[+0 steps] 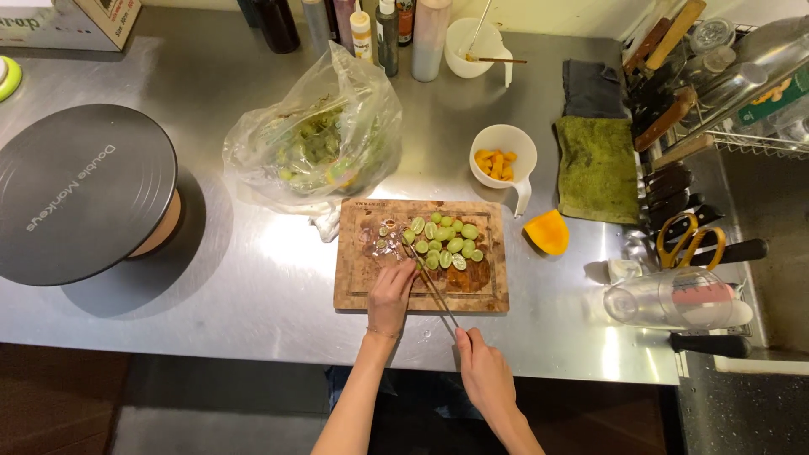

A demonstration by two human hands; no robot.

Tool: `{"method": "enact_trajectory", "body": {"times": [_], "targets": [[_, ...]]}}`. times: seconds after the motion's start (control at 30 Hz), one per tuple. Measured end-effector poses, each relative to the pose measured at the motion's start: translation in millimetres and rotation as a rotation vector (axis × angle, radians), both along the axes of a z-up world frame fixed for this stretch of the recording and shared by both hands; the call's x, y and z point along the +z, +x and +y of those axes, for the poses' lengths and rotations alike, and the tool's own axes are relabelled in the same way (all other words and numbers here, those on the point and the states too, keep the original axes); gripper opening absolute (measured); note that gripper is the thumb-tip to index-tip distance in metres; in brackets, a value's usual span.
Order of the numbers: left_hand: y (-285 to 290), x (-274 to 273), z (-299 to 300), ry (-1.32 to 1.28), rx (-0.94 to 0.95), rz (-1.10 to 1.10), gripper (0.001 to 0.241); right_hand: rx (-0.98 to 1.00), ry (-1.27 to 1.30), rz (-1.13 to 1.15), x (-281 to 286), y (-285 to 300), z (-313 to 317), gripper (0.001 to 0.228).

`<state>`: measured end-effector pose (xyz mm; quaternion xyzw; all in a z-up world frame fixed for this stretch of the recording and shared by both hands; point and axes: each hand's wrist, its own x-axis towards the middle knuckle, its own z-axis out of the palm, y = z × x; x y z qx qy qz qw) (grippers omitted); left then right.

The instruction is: The recorder is using a knife to slice green grapes into smaller pieces on a wooden cutting board.

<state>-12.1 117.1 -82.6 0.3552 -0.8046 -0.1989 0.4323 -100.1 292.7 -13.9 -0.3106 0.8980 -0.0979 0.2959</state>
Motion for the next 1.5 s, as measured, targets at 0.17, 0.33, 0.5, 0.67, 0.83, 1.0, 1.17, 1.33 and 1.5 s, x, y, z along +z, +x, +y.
{"method": "enact_trajectory", "body": {"times": [0.17,0.33,0.5,0.67,0.83,1.0,1.17,1.33,1.5], "targets": [[0,6,2,-0.003,0.01,0.018,0.021,0.02,0.023,-0.014,-2,-4,3,0.052],[-2,-11,-2,-0.02,0.041,-0.013,0.024,0.069,0.053,0.001,0,-10,-4,0.055],[1,12,1,0.013,0.02,0.068,0.02,0.151,-0.051,0.103,-10,-19,-22,0.05],[1,23,1,0.11,0.038,0.107,0.021,0.127,0.011,0.07,-22,-22,-18,0.051],[0,21,-7,0.241,0.059,0.155,0.023,0.052,-0.005,-0.101,0,-24,-20,0.053],[-4,19,-15,0.315,-0.068,0.072,0.03,-0.148,-0.175,-0.169,10,-28,-22,0.051],[0,52,-60,0.226,-0.016,0.131,0.024,-0.265,-0.264,-0.171,-22,-55,-18,0.053],[16,102,-166,0.283,0.069,0.265,0.024,-0.343,-0.216,-0.217,-19,-69,-34,0.06],[17,45,-304,0.246,0.097,-0.07,0.032,-0.307,-0.202,-0.265,-60,-79,-31,0.059]]}}
